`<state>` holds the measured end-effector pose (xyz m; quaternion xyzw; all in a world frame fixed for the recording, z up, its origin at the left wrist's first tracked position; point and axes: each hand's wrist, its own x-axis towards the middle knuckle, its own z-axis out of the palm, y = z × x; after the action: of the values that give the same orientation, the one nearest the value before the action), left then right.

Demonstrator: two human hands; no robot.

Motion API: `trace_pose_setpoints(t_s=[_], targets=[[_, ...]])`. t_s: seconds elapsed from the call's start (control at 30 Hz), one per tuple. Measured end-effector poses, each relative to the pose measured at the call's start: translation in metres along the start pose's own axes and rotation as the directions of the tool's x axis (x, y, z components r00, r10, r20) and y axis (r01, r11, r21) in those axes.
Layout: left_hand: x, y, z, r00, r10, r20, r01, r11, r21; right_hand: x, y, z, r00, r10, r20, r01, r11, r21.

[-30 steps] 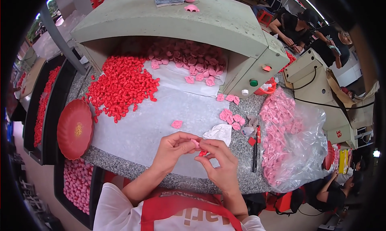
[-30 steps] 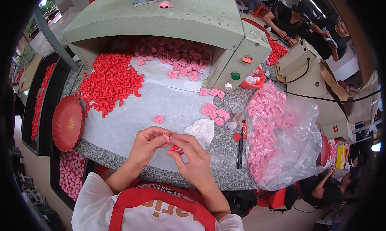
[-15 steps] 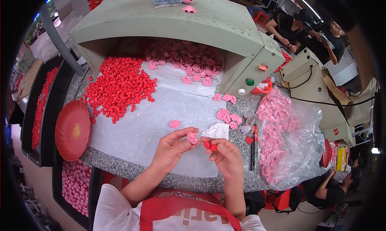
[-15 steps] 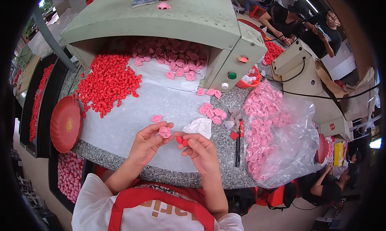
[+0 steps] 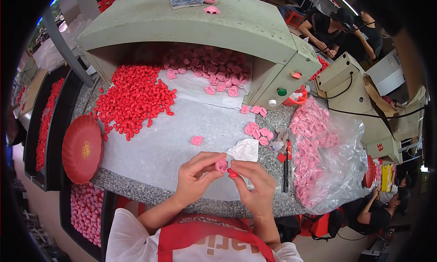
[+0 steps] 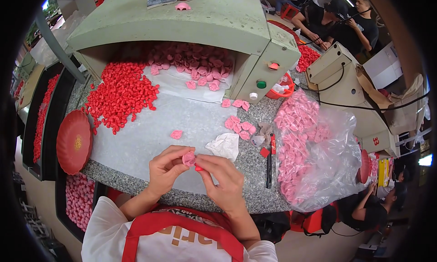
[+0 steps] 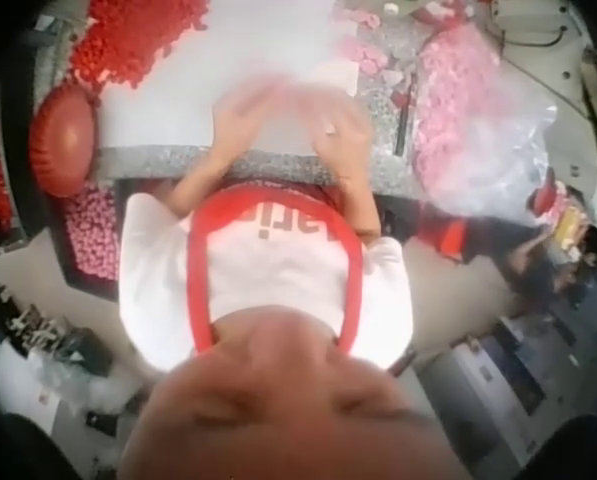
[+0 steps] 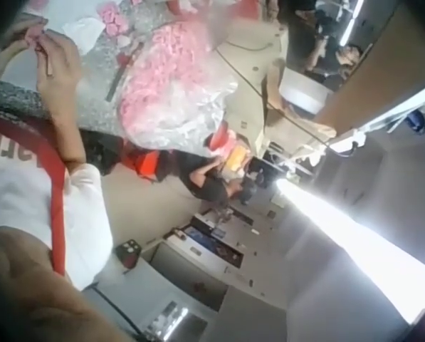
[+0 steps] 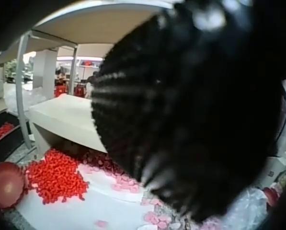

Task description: Assemble small pink plastic toy components by applying liquid adhesive and joining the parts at a factory workstation.

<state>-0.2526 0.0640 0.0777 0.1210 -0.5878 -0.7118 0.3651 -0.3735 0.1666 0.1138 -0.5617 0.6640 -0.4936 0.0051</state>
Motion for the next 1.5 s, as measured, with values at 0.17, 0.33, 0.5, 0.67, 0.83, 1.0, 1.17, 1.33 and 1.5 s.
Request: trace_pose_setpoints(t_s=[0.17,0.33,0.5,0.67,0.83,1.0,1.17,1.33,1.5], targets=[[-0.001,0.003,0.000,1.000,-0.029,0.002,0.029,0.999,-0.022,0.005,-0.013,0.001,0.994,0.088,0.060,-0.093,0.992,0.090],[-0.001,-0.001,0.001,0.966,-0.255,-0.053,0.243,0.956,-0.164,0.008,-0.018,-0.001,0.975,0.208,0.076,-0.218,0.962,0.165],[-0.006,-0.011,0.004,0.963,-0.261,-0.073,0.244,0.952,-0.187,0.010,-0.016,-0.005,0.929,0.317,0.193,-0.356,0.906,0.228],[-0.003,-0.014,0.003,0.879,-0.477,0.015,0.430,0.778,-0.458,0.008,-0.013,-0.003,0.916,0.354,0.188,-0.388,0.902,0.190],[-0.007,-0.006,0.001,0.880,-0.472,0.043,0.445,0.791,-0.420,0.004,-0.011,-0.002,0.894,0.388,0.222,-0.438,0.860,0.261],[-0.012,0.001,-0.004,0.865,-0.490,0.106,0.480,0.749,-0.456,0.003,-0.011,-0.001,0.883,0.385,0.269,-0.456,0.839,0.297],[-0.015,0.000,-0.002,0.952,-0.300,-0.064,0.291,0.949,-0.123,0.009,-0.017,0.005,0.902,0.353,0.248,-0.411,0.880,0.239],[-0.011,0.001,0.000,0.959,-0.275,-0.074,0.265,0.957,-0.122,0.005,-0.012,0.007,0.891,0.391,0.232,-0.445,0.857,0.262],[-0.012,0.000,0.000,0.936,-0.353,0.020,0.346,0.903,-0.253,-0.003,-0.012,0.002,0.928,0.322,0.189,-0.357,0.914,0.193]])
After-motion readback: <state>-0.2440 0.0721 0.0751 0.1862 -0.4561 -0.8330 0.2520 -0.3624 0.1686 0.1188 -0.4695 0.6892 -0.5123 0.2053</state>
